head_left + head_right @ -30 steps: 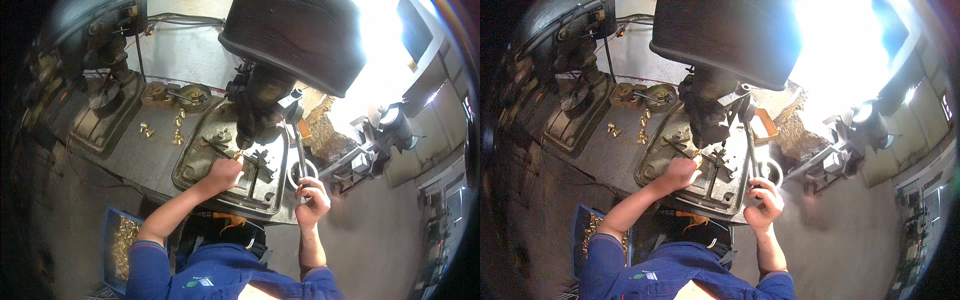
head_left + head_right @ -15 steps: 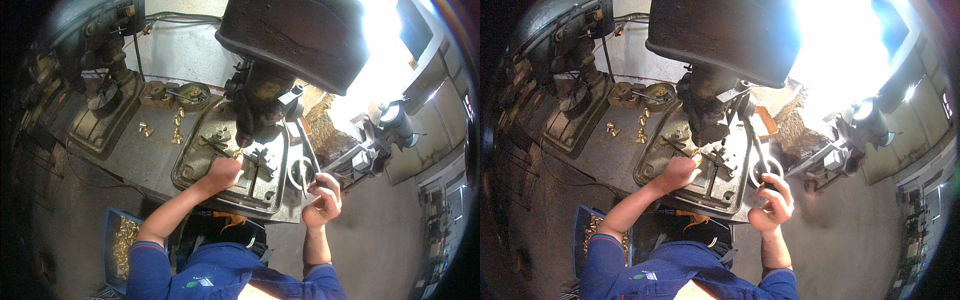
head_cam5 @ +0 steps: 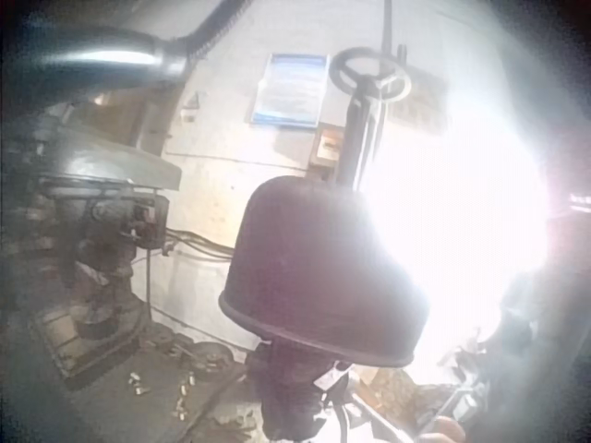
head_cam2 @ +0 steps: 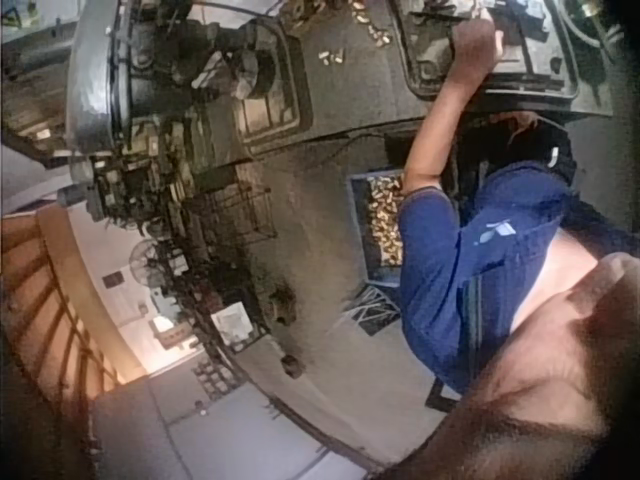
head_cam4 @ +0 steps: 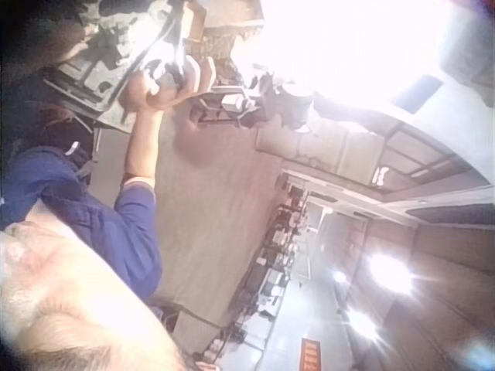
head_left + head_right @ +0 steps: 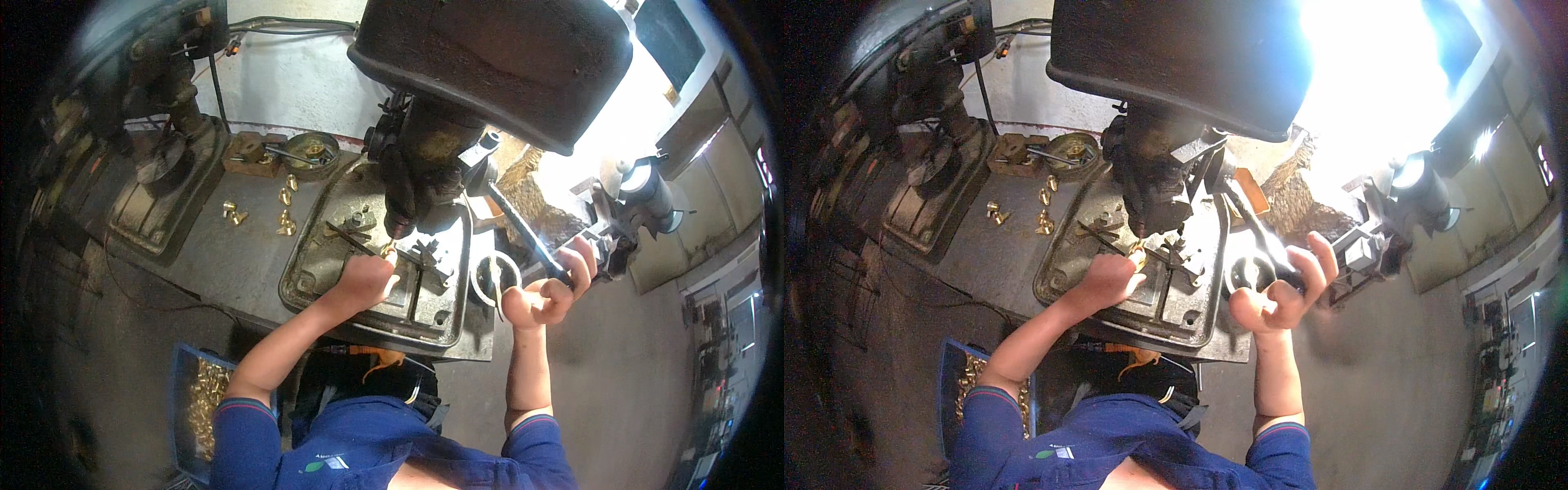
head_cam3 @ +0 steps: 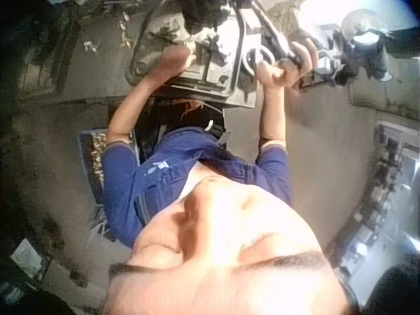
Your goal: The person operates a drill press to drill holes into small brass-colored metal parts. They repeatedly pick parts from a blue bin, position them under the drill, lower the spindle to drill, then remove and place the finished parts on the table. The person occasionally uses a deburring tool to clean edges and wipes the work area with a cloth.
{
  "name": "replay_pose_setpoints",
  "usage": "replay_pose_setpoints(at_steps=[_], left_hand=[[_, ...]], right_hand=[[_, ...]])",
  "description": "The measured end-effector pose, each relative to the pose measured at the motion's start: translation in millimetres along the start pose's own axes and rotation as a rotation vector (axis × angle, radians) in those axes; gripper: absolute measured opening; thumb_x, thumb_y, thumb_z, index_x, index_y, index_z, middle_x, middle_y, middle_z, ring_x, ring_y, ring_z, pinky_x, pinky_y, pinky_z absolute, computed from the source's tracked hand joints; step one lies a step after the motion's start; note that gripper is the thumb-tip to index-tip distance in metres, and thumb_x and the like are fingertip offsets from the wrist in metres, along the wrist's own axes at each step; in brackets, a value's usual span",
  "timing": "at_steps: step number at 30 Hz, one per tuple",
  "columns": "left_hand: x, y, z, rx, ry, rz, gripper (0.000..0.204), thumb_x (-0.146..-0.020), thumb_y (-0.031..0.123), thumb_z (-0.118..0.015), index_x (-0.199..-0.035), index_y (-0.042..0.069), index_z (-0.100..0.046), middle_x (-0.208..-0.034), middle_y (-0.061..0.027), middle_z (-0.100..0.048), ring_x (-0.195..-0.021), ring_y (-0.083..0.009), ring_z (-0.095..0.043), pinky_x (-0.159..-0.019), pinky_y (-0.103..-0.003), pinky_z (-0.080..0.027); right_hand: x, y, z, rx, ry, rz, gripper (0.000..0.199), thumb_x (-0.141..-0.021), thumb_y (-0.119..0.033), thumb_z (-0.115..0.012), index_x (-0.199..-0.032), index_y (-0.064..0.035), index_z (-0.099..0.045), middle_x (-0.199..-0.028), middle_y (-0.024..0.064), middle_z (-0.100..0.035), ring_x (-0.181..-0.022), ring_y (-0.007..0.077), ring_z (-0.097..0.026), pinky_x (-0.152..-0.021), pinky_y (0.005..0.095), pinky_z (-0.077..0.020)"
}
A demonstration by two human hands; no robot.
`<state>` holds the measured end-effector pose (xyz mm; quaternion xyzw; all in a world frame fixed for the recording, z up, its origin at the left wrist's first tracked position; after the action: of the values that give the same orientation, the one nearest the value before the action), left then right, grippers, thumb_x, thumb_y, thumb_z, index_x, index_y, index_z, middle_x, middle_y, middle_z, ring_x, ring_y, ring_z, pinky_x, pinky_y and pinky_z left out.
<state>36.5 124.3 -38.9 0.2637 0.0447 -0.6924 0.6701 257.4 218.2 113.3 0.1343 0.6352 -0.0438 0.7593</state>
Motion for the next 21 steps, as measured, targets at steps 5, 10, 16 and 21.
replay_pose_setpoints(at_steps=[5, 10, 16, 21], left_hand=[[-3, 0, 2, 0.018, 0.003, 0.005, 0.026, -0.075, 0.027, -0.068, -0.081, 0.005, -0.058, -0.059, -0.0137, -0.057, -0.057, -0.0332, -0.059, -0.052, -0.044, -0.043], [-7, 0, 4, 0.043, 0.076, -0.012, 0.025, -0.076, 0.029, -0.066, -0.079, 0.005, -0.058, -0.058, -0.0130, -0.056, -0.056, -0.0324, -0.058, -0.051, -0.044, -0.043], [-13, -17, -11, 0.023, 0.034, 0.014, 0.015, -0.071, 0.018, -0.064, -0.075, 0.007, -0.056, -0.056, -0.0138, -0.054, -0.058, -0.0321, -0.059, -0.052, -0.044, -0.045], [-13, -11, -4, 0.013, 0.083, 0.006, 0.013, -0.067, 0.013, -0.063, -0.076, 0.008, -0.057, -0.056, -0.0128, -0.055, -0.056, -0.0327, -0.059, -0.051, -0.044, -0.045]], right_hand=[[-25, 17, -6, -0.009, 0.041, 0.075, 0.041, -0.079, -0.045, -0.066, -0.082, -0.0151, -0.037, -0.105, 0.0103, -0.052, -0.114, 0.0364, -0.047, -0.093, 0.0496, -0.0346], [-66, 45, -20, -0.065, 0.094, 0.110, 0.027, -0.063, -0.015, -0.057, -0.072, -0.0114, -0.032, -0.099, 0.0120, -0.054, -0.107, 0.0358, -0.049, -0.090, 0.0491, -0.0369], [-98, 106, -57, -0.146, 0.044, -0.157, 0.023, -0.061, -0.004, -0.060, -0.079, -0.0034, -0.047, -0.093, 0.0087, -0.055, -0.089, 0.0175, -0.050, -0.079, 0.0321, -0.0407], [-89, 180, -82, -0.282, -0.175, -0.505, 0.043, -0.082, -0.017, -0.065, -0.118, 0.0021, -0.051, -0.108, 0.0085, -0.058, -0.102, 0.0183, -0.052, -0.090, 0.0310, -0.0392]])
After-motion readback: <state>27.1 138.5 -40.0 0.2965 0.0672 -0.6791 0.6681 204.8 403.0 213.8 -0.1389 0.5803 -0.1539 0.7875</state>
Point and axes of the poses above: each hand's wrist, its own x-axis away from the middle knuckle, its own z-axis out of the back of the hand, y = z × x, the point moved 1 cm from there along -x, towards the middle knuckle
